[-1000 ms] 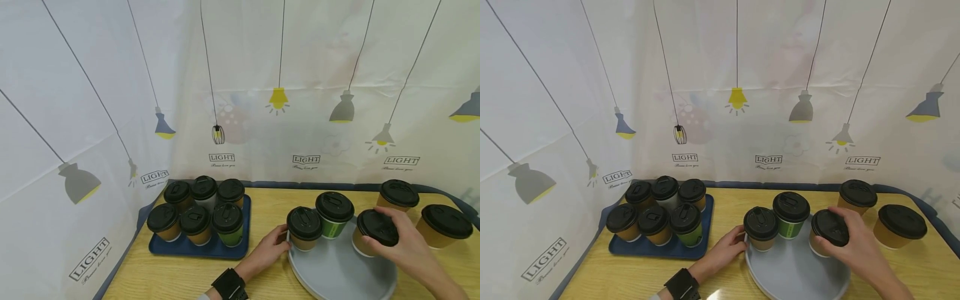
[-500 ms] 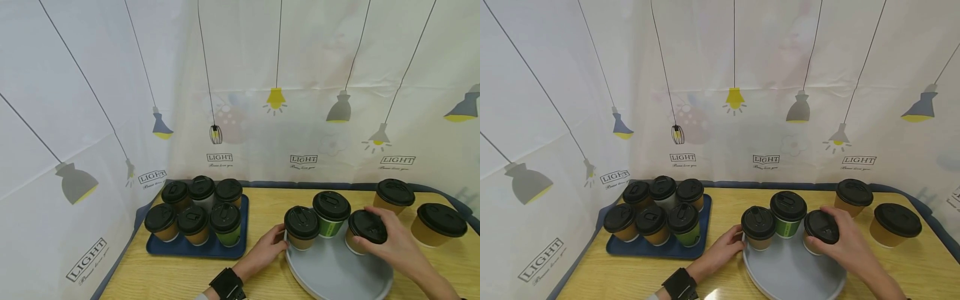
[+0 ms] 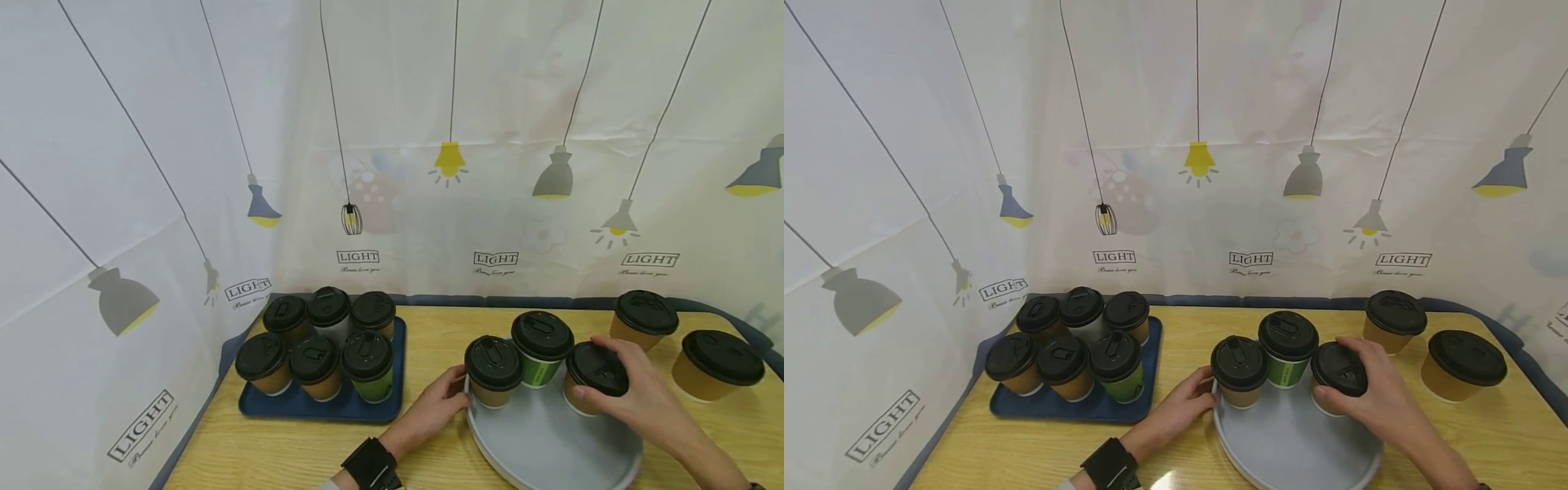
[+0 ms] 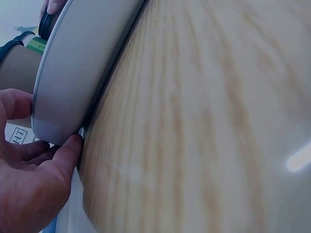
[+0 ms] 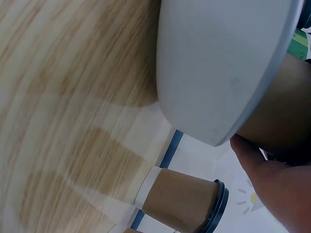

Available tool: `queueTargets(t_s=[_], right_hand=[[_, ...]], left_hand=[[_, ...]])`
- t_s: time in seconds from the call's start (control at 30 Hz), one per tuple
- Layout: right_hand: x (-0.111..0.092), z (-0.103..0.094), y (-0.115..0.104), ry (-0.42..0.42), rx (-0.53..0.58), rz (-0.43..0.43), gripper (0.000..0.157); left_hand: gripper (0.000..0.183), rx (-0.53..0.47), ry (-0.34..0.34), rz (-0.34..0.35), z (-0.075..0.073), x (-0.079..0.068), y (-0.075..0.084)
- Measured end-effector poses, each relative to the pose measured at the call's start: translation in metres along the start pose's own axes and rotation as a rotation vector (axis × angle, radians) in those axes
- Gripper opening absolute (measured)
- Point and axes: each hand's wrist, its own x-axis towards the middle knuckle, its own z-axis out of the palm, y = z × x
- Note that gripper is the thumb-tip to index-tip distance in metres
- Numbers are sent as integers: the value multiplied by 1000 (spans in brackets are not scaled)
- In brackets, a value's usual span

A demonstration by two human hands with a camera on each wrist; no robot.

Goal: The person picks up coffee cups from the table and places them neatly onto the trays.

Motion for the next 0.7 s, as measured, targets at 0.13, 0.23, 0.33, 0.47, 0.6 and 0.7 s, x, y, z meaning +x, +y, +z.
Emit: queueTargets(t_s=[0.13, 0.23, 0.33, 0.47, 0.6, 0.7], right_hand=[[1, 1, 1, -3, 1, 1, 90], [0, 1, 1, -1, 9, -2, 92], [-1, -1, 0, -4, 35, -1, 96], [-4, -6, 1, 21, 82, -5, 102], [-9, -18, 4, 95, 107, -4, 88], [-14, -28, 7, 171, 110, 22, 71]], left_hand=[[56, 2, -2, 14, 0, -2, 1], [56, 3, -1, 18, 0, -2, 2], [56, 3, -1, 17, 0, -2, 2], [56, -2, -8, 10, 0, -1, 2], [58, 0, -11, 3, 1, -1, 1], [62, 24, -13, 24, 2, 1, 2]])
